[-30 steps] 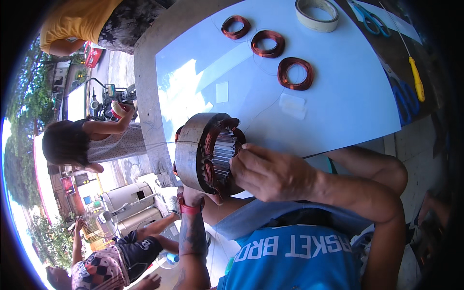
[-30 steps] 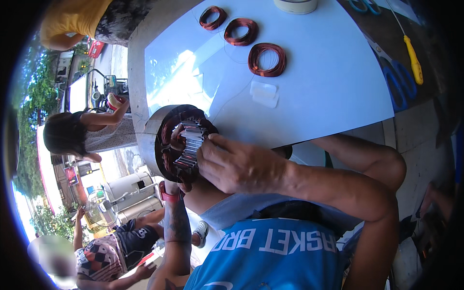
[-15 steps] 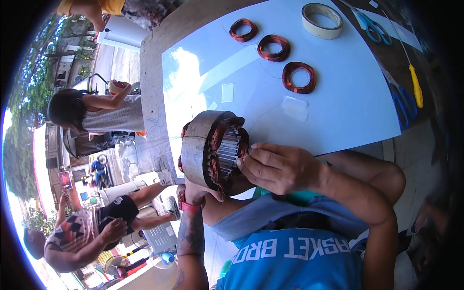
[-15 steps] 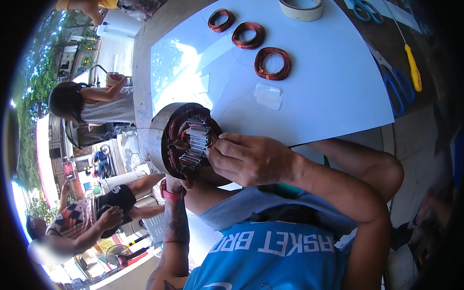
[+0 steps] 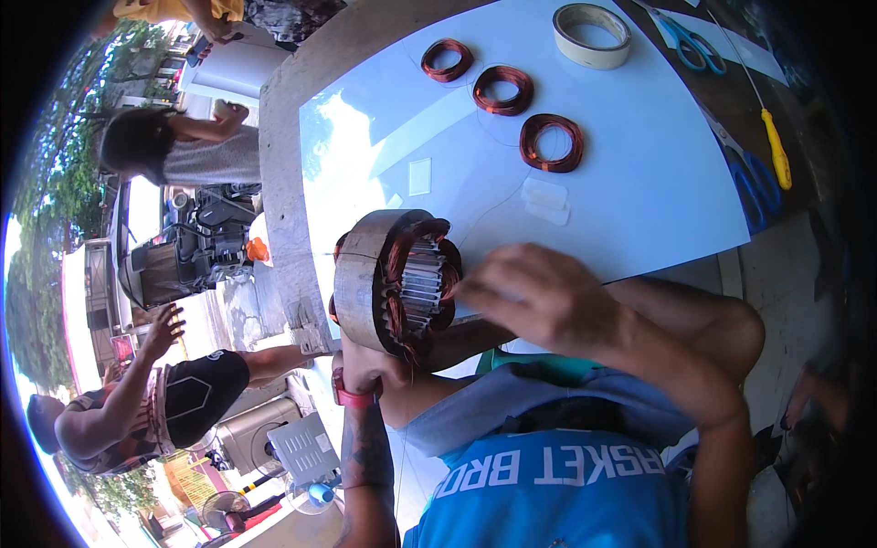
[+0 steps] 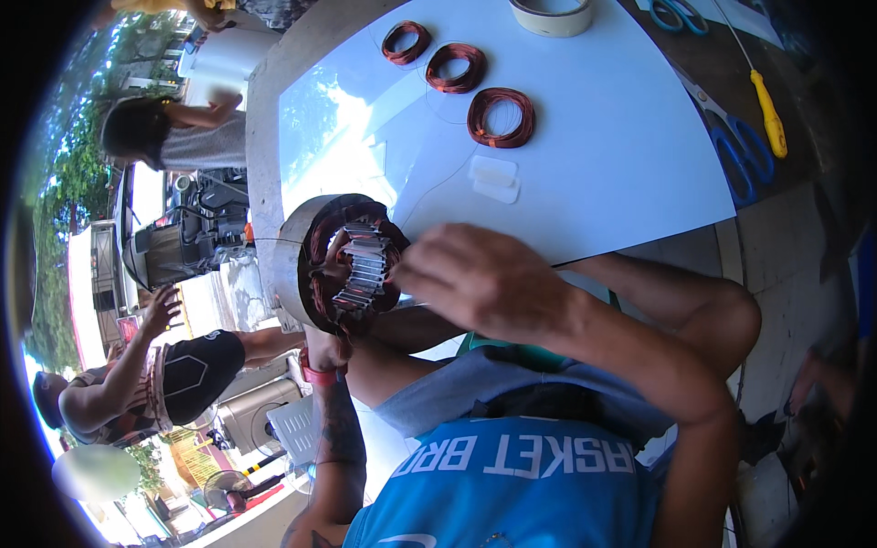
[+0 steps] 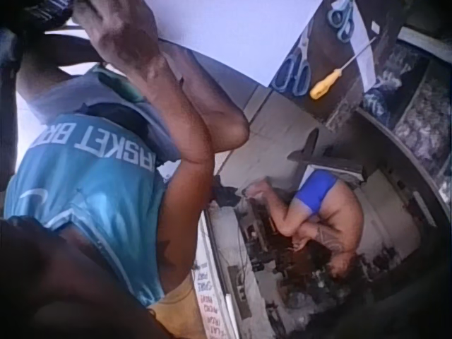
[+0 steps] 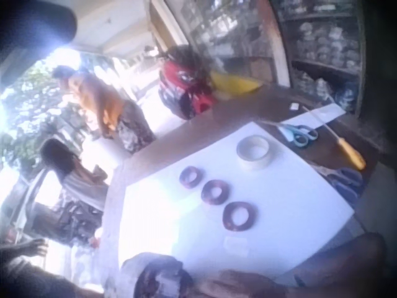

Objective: The person winds copper wire coils into the slots of a cylindrical motor stator by hand, using a small white tool to press and align the wire. Pre-wound copper coils, tape, and scissors are visible on the table.

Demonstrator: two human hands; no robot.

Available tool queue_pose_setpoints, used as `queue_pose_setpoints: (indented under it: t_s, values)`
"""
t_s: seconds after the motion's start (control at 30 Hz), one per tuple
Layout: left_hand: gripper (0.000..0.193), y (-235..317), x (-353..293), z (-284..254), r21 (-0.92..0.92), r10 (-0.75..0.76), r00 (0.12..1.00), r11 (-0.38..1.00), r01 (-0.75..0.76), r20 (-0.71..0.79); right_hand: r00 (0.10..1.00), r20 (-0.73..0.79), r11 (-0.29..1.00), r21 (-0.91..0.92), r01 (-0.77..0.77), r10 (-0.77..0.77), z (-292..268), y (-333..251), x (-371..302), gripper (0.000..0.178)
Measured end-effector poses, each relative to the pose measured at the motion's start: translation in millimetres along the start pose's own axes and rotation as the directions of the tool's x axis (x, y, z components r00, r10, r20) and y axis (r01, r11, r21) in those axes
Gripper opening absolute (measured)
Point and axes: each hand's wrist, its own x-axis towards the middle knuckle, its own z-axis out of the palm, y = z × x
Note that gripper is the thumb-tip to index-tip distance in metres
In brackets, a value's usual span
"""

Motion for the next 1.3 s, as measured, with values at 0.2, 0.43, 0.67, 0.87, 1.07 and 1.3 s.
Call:
queue_pose_setpoints:
  t_s: [0.2, 0.43, 0.67, 0.87, 1.07, 1.3]
  values:
    - [0.082, 41, 28, -7, 0.152, 0.099, 0.991, 0.982, -0.112, 0.092, 0.863, -0.050, 0.860, 0.131, -0.494, 0.503, -20, -19, -6, 0.032]
    - [0.081, 21, 72, -30, 0.216, -0.001, 0.957, 0.974, -0.064, 0.292, 0.781, 0.133, 0.770, 0.134, -0.624, 0.610, 26, -29, 16, 0.055]
    - [0.073, -6, 73, -33, 0.273, 0.039, 0.930, 0.951, -0.147, 0.365, 0.860, 0.034, 0.859, 0.047, -0.510, 0.509, 43, -29, 17, 0.040]
    - [0.046, 24, 66, -21, 0.113, 0.069, 0.906, 0.985, -0.128, 0.417, 0.812, 0.159, 0.792, 0.181, -0.583, 0.562, 34, -20, 17, 0.037]
    - [0.047, 17, 71, -7, -0.170, 0.057, 0.921, 0.985, 0.010, 0.386, 0.801, 0.183, 0.782, 0.179, -0.597, 0.570, 34, -19, 20, 0.035]
    - [0.034, 44, 69, -5, -0.168, 0.052, 0.856, 0.985, 0.041, 0.515, 0.775, 0.313, 0.712, 0.312, -0.629, 0.549, 23, -8, 28, 0.033]
